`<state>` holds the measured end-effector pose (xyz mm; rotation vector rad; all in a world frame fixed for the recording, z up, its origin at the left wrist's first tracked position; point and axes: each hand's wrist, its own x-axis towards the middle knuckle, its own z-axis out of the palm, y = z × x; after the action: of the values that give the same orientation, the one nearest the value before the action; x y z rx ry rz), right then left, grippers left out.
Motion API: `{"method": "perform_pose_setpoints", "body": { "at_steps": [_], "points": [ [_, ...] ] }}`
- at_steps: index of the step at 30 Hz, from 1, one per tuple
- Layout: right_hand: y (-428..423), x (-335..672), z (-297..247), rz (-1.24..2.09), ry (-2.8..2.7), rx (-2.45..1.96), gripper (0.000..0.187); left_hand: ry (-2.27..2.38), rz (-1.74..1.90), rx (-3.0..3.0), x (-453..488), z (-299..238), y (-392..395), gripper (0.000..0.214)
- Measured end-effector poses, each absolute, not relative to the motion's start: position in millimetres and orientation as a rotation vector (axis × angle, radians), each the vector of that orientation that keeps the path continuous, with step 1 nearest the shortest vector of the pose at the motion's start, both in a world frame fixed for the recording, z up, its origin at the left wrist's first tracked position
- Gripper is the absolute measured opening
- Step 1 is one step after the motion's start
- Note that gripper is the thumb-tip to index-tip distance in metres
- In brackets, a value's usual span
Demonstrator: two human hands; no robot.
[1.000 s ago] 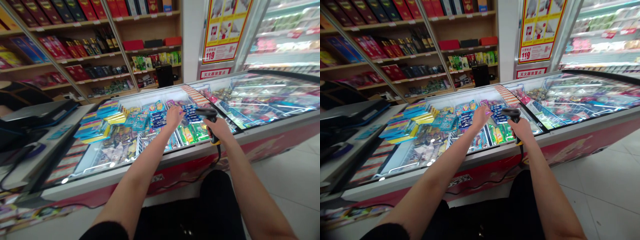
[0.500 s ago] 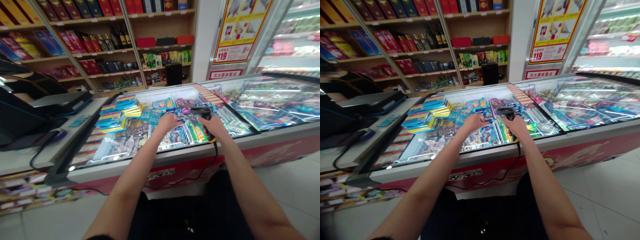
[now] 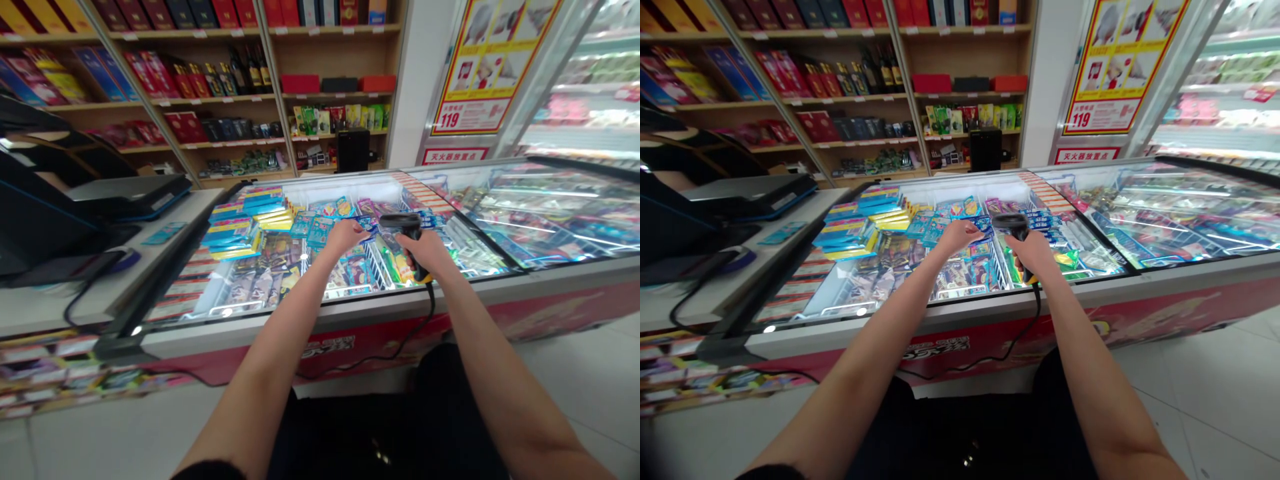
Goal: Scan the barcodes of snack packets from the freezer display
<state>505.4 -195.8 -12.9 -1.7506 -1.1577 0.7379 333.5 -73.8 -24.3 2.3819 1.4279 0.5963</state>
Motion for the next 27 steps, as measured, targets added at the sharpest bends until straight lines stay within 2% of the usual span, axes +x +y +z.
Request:
{"method": "perform_pose_setpoints", "body": {
  "at_steps": [11,27],
  "points": [
    [-191,504,-16,0.712,-1.198,-1.745,0.028,1.528,0.850,2.294,314,-32,-44,0.022],
    [-192,494,-13,0.721,-1.241,-1.753,0.029,1.540,0.852,2.301,308,-31,-46,0.021]
  ]
}}
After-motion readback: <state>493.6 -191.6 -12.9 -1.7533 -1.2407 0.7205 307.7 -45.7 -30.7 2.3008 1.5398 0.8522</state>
